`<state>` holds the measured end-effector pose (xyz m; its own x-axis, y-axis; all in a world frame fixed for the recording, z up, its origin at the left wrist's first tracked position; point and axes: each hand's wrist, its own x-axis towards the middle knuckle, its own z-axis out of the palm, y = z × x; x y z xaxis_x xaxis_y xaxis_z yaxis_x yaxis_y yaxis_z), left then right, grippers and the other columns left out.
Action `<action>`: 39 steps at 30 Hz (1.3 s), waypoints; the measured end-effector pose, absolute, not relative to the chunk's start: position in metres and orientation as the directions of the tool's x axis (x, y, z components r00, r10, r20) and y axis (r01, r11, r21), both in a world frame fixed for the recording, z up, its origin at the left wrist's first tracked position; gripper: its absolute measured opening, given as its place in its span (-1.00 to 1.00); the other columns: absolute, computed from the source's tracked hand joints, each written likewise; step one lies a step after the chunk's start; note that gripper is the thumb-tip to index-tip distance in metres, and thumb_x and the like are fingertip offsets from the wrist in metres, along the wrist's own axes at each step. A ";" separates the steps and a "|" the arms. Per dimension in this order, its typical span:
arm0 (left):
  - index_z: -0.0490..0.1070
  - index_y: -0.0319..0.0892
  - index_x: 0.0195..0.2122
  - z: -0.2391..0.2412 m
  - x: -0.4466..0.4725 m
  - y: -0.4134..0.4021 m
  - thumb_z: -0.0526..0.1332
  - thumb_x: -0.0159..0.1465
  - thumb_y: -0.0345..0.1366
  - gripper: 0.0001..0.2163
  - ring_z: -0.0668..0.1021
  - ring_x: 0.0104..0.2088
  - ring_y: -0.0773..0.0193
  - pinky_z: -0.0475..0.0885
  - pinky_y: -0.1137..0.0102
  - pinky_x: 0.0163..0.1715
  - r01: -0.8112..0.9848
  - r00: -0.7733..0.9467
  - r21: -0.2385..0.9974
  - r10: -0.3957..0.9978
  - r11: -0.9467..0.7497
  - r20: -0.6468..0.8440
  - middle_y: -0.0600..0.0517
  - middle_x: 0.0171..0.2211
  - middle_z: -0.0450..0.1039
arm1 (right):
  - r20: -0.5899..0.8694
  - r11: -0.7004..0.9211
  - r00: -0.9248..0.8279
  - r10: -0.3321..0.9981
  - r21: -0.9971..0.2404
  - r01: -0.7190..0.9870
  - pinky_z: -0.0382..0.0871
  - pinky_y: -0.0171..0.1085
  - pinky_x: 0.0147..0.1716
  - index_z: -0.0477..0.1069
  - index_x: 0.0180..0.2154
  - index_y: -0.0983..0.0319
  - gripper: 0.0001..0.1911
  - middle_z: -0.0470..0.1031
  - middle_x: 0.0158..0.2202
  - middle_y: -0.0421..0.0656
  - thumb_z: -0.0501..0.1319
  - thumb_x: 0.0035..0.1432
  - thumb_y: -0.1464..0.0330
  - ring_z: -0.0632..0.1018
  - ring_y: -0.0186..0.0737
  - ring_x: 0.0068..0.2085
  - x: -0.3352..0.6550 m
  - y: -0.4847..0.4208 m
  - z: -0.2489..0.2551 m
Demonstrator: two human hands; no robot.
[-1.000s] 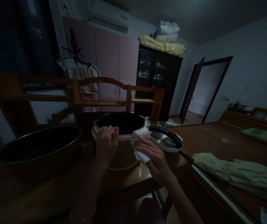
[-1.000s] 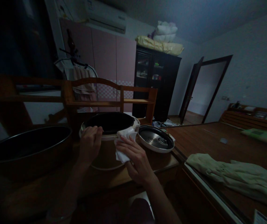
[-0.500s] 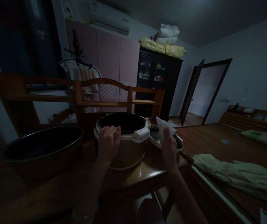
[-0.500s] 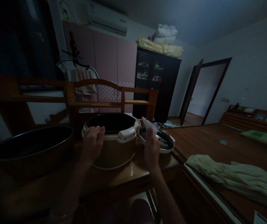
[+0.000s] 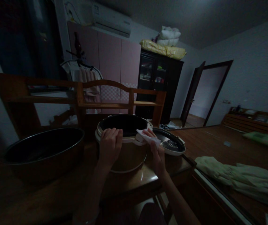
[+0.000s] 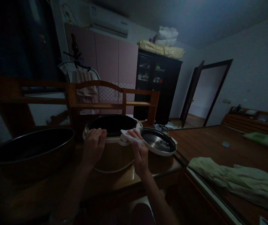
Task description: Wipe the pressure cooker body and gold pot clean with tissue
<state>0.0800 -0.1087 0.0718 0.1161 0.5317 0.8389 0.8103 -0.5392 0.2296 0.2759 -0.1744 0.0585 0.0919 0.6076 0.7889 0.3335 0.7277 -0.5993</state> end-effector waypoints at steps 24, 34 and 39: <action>0.30 -0.10 -0.40 0.062 0.092 -0.099 -0.11 0.40 -0.34 -0.72 0.37 -0.24 0.15 0.28 0.19 0.04 0.882 -0.006 0.210 0.435 -0.422 0.900 -0.03 -0.39 0.37 | 0.890 0.705 -0.041 0.454 -0.330 0.628 0.12 0.23 0.34 -0.07 0.43 0.15 -0.42 0.05 0.43 -0.08 -0.14 0.44 0.28 0.04 0.05 0.44 0.263 -0.161 -0.034; 0.31 -0.12 -0.41 0.060 0.104 -0.094 -0.08 0.40 -0.36 -0.73 0.40 -0.27 0.19 0.30 0.21 0.05 0.884 -0.051 0.211 0.363 -0.417 0.930 0.01 -0.42 0.37 | 0.923 0.715 0.008 0.385 -0.303 0.629 0.15 0.23 0.32 -0.01 0.41 0.20 -0.44 0.08 0.42 -0.03 -0.18 0.46 0.28 0.10 0.06 0.43 0.267 -0.144 -0.042; 0.29 -0.12 -0.41 0.059 0.105 -0.094 -0.07 0.40 -0.36 -0.74 0.41 -0.26 0.18 0.30 0.21 0.03 0.894 -0.041 0.193 0.355 -0.405 0.934 0.01 -0.41 0.37 | 0.872 0.687 0.089 0.481 -0.439 0.579 0.14 0.17 0.33 0.08 0.38 0.18 -0.47 0.16 0.39 -0.02 -0.14 0.46 0.30 0.17 0.01 0.40 0.257 -0.151 -0.052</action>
